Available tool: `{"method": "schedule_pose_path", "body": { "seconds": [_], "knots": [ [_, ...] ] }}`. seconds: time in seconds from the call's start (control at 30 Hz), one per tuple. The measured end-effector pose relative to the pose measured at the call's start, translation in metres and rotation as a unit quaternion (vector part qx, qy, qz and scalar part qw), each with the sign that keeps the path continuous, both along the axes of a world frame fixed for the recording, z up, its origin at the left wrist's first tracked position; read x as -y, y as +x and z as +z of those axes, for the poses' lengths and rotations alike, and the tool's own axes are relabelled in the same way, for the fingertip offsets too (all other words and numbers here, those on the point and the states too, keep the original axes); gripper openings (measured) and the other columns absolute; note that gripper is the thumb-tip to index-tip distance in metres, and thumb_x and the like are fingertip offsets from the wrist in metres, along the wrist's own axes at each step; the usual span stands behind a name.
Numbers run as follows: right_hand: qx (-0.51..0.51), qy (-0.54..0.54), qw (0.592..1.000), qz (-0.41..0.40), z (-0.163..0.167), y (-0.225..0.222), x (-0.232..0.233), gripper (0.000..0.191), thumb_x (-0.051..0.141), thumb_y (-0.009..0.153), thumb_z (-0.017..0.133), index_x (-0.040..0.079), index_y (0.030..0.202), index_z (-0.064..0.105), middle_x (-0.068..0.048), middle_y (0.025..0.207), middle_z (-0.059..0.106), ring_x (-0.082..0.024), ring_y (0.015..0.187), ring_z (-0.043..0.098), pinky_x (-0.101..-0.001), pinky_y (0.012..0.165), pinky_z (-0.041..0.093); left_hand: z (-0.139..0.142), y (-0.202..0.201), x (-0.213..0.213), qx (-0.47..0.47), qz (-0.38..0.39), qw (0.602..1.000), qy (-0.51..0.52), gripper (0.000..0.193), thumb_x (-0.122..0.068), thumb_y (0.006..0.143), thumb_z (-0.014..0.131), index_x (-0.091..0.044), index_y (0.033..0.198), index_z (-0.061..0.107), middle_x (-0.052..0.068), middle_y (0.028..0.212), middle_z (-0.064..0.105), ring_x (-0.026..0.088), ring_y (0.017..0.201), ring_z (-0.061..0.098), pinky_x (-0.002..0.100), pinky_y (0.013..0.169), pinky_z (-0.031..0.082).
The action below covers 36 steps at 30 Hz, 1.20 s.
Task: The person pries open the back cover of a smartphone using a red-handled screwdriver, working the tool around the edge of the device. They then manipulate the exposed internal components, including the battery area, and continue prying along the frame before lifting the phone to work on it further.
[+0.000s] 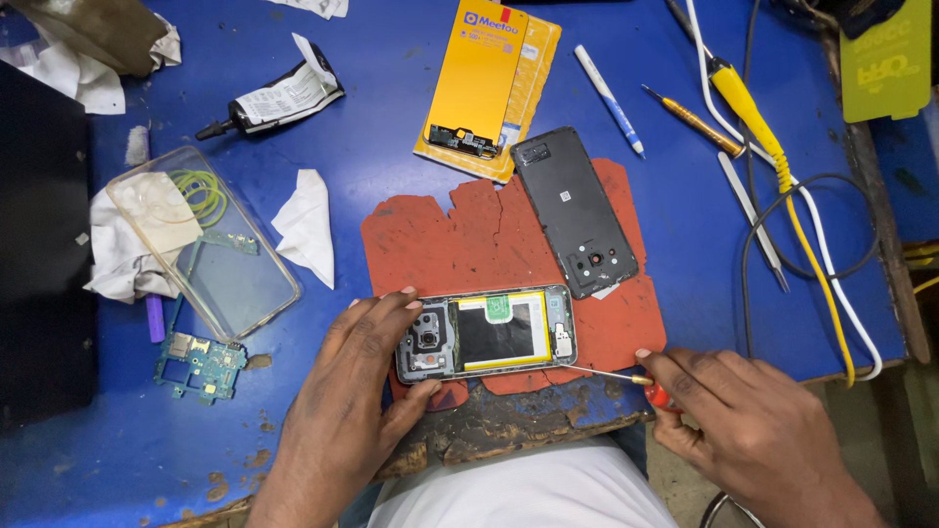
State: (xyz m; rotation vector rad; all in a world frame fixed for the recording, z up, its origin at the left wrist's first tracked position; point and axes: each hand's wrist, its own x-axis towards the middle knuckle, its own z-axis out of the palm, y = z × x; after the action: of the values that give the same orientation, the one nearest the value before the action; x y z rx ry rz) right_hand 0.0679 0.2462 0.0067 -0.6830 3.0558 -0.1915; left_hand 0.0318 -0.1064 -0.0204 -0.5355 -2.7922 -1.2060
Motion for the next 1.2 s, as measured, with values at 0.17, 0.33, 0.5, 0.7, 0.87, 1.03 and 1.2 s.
{"method": "schedule_pose_path", "body": {
  "seconds": [0.17, 0.33, 0.5, 0.7, 0.87, 1.03, 1.2],
  "knots": [
    [-0.006, 0.001, 1.000, 0.002, -0.001, 0.001, -0.001, 0.063, 0.039, 0.066, 0.083, 0.009, 0.121, 0.072, -0.001, 0.104, 0.073, -0.017, 0.082, 0.067, -0.0327, 0.069, 0.053, 0.000, 0.000, 0.001, 0.016, 0.002, 1.000, 0.006, 0.073, -0.021, 0.077, 0.082, -0.002, 0.139, 0.050, 0.016, 0.145, 0.055, 0.041, 0.136, 0.050, 0.047, 0.111, 0.043],
    [-0.015, 0.003, 1.000, 0.003, 0.001, -0.001, 0.004, 0.059, 0.035, 0.063, 0.084, 0.008, 0.114, 0.073, -0.003, 0.097, 0.074, -0.019, 0.079, 0.068, -0.0340, 0.066, 0.055, 0.000, -0.001, 0.001, 0.024, 0.000, 1.000, -0.004, 0.074, -0.021, 0.076, 0.082, -0.002, 0.139, 0.049, 0.017, 0.145, 0.055, 0.042, 0.136, 0.048, 0.048, 0.111, 0.041],
    [-0.002, 0.018, 1.000, -0.014, 0.003, -0.004, 0.011, 0.061, 0.033, 0.060, 0.086, 0.009, 0.115, 0.075, -0.004, 0.092, 0.075, -0.018, 0.074, 0.069, -0.0338, 0.062, 0.056, 0.000, 0.000, 0.001, 0.026, 0.002, 1.000, -0.005, 0.074, -0.022, 0.076, 0.082, -0.002, 0.139, 0.049, 0.017, 0.145, 0.055, 0.041, 0.136, 0.048, 0.048, 0.112, 0.040],
    [-0.012, 0.007, 1.000, -0.006, 0.006, -0.006, 0.015, 0.058, 0.031, 0.060, 0.086, 0.006, 0.111, 0.074, -0.004, 0.093, 0.074, -0.020, 0.074, 0.069, -0.0344, 0.063, 0.056, 0.001, -0.001, 0.001, 0.019, 0.000, 1.000, -0.002, 0.071, -0.021, 0.078, 0.081, -0.002, 0.138, 0.050, 0.017, 0.146, 0.055, 0.040, 0.136, 0.050, 0.050, 0.115, 0.038],
    [-0.017, 0.001, 1.000, 0.001, 0.006, -0.006, 0.017, 0.060, 0.032, 0.059, 0.086, 0.007, 0.113, 0.074, -0.005, 0.094, 0.074, -0.021, 0.074, 0.068, -0.0349, 0.063, 0.055, 0.002, -0.001, 0.001, 0.012, -0.002, 1.000, -0.003, 0.070, -0.021, 0.078, 0.081, -0.002, 0.138, 0.050, 0.017, 0.145, 0.055, 0.039, 0.135, 0.051, 0.050, 0.116, 0.037],
    [-0.023, 0.001, 1.000, 0.011, 0.006, -0.006, 0.017, 0.061, 0.033, 0.060, 0.085, 0.006, 0.113, 0.074, -0.005, 0.095, 0.073, -0.022, 0.076, 0.068, -0.0357, 0.065, 0.055, 0.001, -0.002, 0.002, 0.008, -0.007, 1.000, -0.006, 0.070, -0.021, 0.078, 0.081, -0.001, 0.138, 0.050, 0.018, 0.145, 0.055, 0.039, 0.135, 0.051, 0.050, 0.116, 0.037],
    [-0.025, 0.001, 1.000, 0.012, 0.006, -0.006, 0.017, 0.061, 0.033, 0.060, 0.085, 0.006, 0.114, 0.073, -0.006, 0.095, 0.073, -0.022, 0.077, 0.069, -0.0360, 0.066, 0.055, 0.001, -0.001, 0.001, 0.017, -0.001, 1.000, -0.004, 0.071, -0.022, 0.077, 0.081, -0.001, 0.138, 0.050, 0.018, 0.144, 0.055, 0.041, 0.135, 0.050, 0.049, 0.114, 0.038]
  ]
}}
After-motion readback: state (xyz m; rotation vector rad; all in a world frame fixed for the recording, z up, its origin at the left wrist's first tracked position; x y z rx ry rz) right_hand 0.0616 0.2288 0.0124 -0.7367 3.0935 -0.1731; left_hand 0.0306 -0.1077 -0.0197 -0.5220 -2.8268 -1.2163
